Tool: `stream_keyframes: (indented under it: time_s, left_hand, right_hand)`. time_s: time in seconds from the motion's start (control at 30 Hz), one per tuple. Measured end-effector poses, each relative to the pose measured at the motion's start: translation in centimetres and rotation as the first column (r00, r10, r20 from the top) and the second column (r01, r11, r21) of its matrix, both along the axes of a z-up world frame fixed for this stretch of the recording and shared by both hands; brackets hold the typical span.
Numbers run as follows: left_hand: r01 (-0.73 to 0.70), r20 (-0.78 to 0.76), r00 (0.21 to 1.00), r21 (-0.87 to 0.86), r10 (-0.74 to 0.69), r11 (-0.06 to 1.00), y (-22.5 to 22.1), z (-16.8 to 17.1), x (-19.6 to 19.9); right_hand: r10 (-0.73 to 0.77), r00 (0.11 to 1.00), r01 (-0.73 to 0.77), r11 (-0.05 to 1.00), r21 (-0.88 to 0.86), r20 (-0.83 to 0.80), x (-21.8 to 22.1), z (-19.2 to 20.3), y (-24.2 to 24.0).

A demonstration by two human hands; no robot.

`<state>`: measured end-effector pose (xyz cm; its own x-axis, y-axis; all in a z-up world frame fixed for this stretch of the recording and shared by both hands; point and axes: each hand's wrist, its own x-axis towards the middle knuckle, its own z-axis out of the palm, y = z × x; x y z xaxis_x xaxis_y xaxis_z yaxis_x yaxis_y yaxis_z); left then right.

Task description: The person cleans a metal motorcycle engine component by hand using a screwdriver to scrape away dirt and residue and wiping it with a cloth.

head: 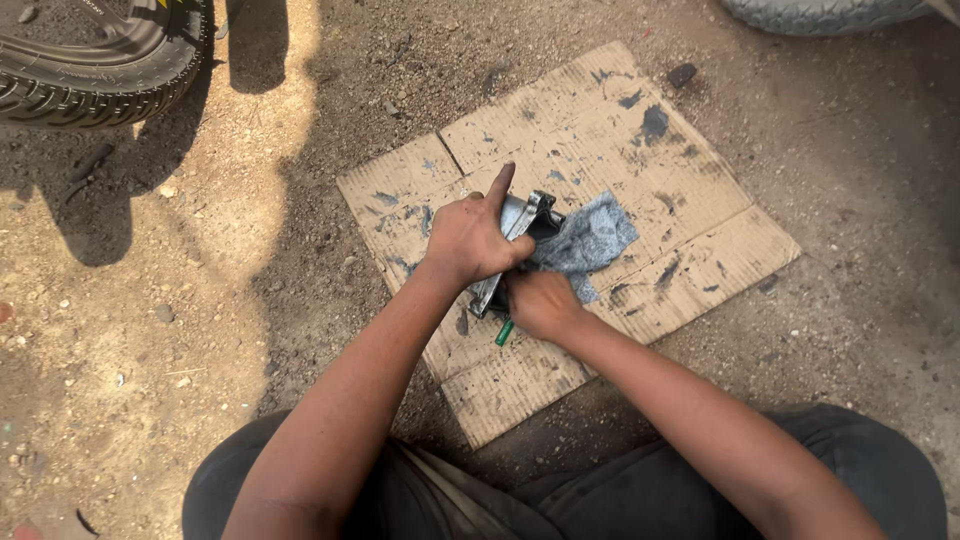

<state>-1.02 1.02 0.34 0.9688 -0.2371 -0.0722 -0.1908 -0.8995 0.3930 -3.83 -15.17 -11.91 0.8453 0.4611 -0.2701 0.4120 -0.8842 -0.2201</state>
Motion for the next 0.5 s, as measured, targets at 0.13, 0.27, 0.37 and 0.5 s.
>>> stream_keyframes:
  time_s: [0.13, 0.27, 0.37, 0.5]
  left_hand:
    - [-0.04, -0.019, 0.999, 0.007, 0.04, 0.999, -0.3, -0.6, 0.2]
    - [-0.044, 0.014, 0.999, 0.035, 0.044, 0.998, -1.2, -0.9, 0.3]
    - [-0.096, -0.014, 0.995, 0.011, 0.096, 0.995, -1.0, -0.8, -0.4]
    - [-0.172, -0.063, 0.983, -0.014, 0.171, 0.985, -1.2, 0.4, -1.2]
  right_hand:
    - [-0.169, 0.985, 0.169, 0.986, 0.007, 0.026, 1.0, 1.2, -0.6]
    - [-0.342, 0.933, 0.359, 0.891, 0.278, -0.109, -1.5, 0.7, 0.8]
    - [-0.32, 0.904, 0.41, 0.837, 0.362, -0.285, -4.0, 0.1, -0.2]
    - [-0.34, 0.665, 0.734, 0.461, 0.499, -0.664, -4.0, 0.1, -2.2]
